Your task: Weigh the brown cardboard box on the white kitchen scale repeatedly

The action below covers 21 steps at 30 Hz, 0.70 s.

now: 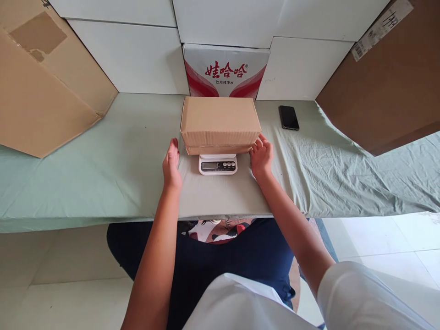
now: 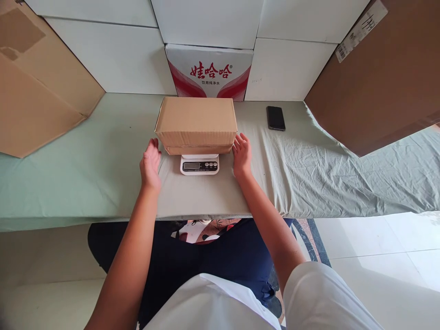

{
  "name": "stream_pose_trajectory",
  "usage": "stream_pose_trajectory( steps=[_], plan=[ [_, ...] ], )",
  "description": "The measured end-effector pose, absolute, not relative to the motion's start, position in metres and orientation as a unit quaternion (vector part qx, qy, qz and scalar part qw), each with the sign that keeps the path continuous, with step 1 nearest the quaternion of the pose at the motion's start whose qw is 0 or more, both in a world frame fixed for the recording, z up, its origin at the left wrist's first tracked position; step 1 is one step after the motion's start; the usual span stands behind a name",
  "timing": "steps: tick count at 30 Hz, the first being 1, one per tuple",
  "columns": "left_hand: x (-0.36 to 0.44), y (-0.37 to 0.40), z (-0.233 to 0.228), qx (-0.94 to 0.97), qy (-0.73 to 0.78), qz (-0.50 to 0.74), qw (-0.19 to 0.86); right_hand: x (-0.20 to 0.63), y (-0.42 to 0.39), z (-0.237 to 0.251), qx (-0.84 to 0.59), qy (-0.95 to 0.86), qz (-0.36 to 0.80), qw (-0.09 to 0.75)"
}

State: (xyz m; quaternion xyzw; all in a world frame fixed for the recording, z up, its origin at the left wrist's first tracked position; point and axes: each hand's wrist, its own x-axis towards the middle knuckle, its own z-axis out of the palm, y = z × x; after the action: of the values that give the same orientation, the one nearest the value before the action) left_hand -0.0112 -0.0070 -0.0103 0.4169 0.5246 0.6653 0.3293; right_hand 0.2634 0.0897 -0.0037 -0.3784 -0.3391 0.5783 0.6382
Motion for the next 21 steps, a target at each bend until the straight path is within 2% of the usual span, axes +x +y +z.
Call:
stream_pose_trajectory(
  steps=[21],
  plan=[
    [-0.0082,-0.0073,-0.0071,0.408,0.526,0.670,0.329,0.2619,0.0865,-0.0006,-0.369,-0.357,0.571,0.641]
  ],
)
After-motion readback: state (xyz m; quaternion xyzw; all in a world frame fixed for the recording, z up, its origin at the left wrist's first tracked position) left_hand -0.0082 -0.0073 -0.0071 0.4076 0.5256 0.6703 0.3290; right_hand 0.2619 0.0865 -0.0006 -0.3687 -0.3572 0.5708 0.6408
